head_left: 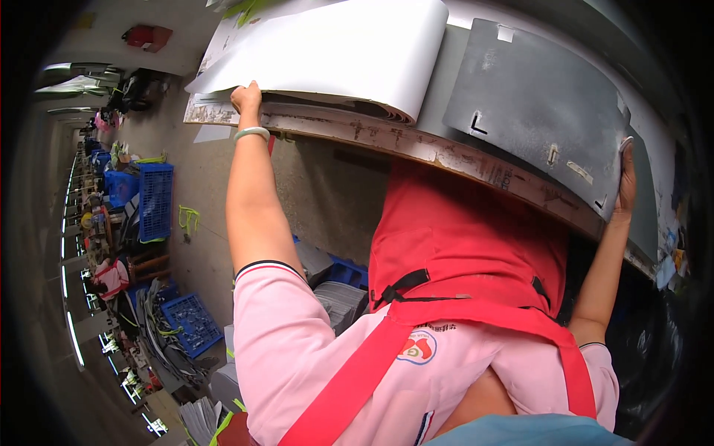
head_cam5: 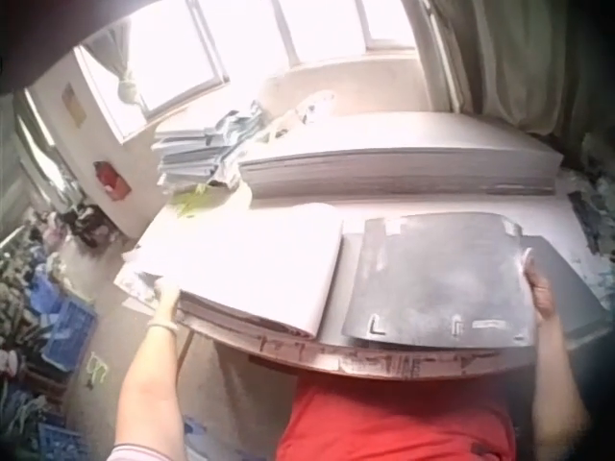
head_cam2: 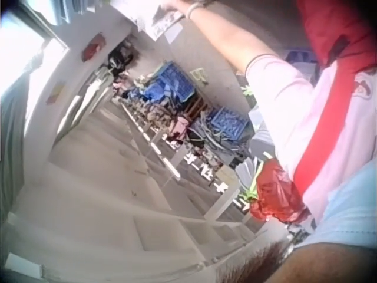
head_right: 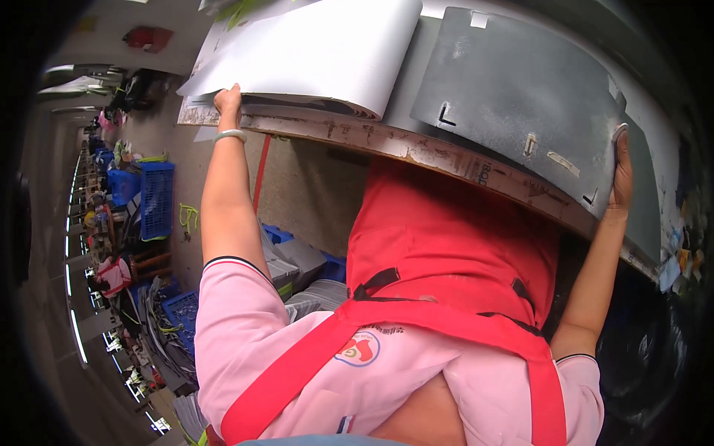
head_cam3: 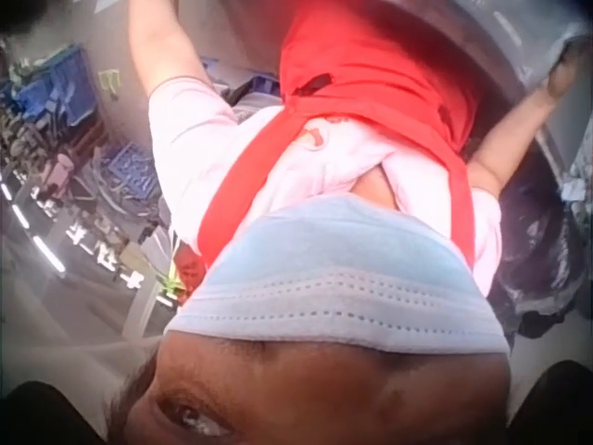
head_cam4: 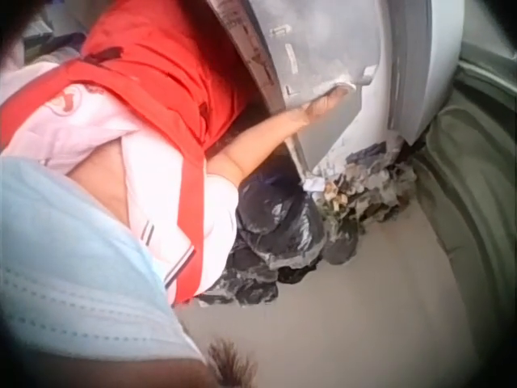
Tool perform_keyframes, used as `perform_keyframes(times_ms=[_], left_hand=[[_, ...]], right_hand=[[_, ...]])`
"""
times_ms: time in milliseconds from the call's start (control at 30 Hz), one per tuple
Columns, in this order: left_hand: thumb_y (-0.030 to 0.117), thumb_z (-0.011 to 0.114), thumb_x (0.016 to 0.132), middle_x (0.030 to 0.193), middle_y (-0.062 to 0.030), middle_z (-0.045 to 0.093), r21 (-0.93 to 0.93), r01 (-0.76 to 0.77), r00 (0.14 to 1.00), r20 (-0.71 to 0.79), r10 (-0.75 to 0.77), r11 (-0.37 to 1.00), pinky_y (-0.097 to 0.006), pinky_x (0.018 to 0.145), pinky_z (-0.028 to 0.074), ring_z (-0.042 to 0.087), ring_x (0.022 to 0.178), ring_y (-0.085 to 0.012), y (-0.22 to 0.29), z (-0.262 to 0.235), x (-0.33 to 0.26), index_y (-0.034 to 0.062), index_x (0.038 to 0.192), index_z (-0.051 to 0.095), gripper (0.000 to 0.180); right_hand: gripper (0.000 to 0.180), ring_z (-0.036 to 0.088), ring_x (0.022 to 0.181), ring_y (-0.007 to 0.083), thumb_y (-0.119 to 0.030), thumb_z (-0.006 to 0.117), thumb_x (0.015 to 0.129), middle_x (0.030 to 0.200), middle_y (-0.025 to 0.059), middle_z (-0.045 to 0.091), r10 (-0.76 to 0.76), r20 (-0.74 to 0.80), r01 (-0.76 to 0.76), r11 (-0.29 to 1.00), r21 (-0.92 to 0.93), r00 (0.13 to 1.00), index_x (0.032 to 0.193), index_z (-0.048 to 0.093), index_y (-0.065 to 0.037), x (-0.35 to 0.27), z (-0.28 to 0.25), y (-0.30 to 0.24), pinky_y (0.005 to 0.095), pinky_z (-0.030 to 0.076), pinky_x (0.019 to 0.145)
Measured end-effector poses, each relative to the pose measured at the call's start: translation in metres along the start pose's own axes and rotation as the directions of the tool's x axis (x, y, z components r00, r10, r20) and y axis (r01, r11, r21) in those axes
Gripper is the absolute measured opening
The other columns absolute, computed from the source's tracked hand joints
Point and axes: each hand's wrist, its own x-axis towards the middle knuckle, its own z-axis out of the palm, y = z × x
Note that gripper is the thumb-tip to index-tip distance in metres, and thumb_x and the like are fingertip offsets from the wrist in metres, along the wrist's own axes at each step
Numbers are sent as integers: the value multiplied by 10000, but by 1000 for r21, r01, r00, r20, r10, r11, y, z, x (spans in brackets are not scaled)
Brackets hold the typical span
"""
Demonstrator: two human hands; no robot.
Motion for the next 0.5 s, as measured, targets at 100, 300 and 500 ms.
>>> perform_keyframes(times_ms=[100, 300, 500], left_hand=[[490, 751, 828, 1411, -258, 555, -190, 161, 954, -222, -202, 969, -521, 1099, 422, 527, 1320, -409, -46, -30, 11, -7, 1340, 605, 729], [240, 758, 905, 1329, -210, 587, -393, -404, 861, -469, 198, 826, -388, 946, 535, 633, 1148, -269, 5, -62, -28, 4, 1405, 528, 599], [85, 735, 941, 962, -65, 722, -658, -750, 243, -181, 953, 66, -248, 743, 563, 693, 819, -150, 176, -66, -292, 22, 1043, 748, 120]], right_hand=[[382, 699, 1101, 213, -302, 638, 1031, 1248, 118, 691, 57, 50, -51, 993, -107, 997, 1311, 617, -44, 28, 20, 16, 352, 601, 946], [259, 627, 778, 39, -319, 721, 986, 932, -49, 674, -111, 11, 84, 682, -727, 994, 1101, 681, -90, 66, -9, 9, 211, 512, 665], [178, 634, 767, 127, -231, 729, 952, 862, 32, 705, -275, -136, -59, 271, -961, 952, 992, 706, -59, 61, -42, -18, 297, 520, 685]])
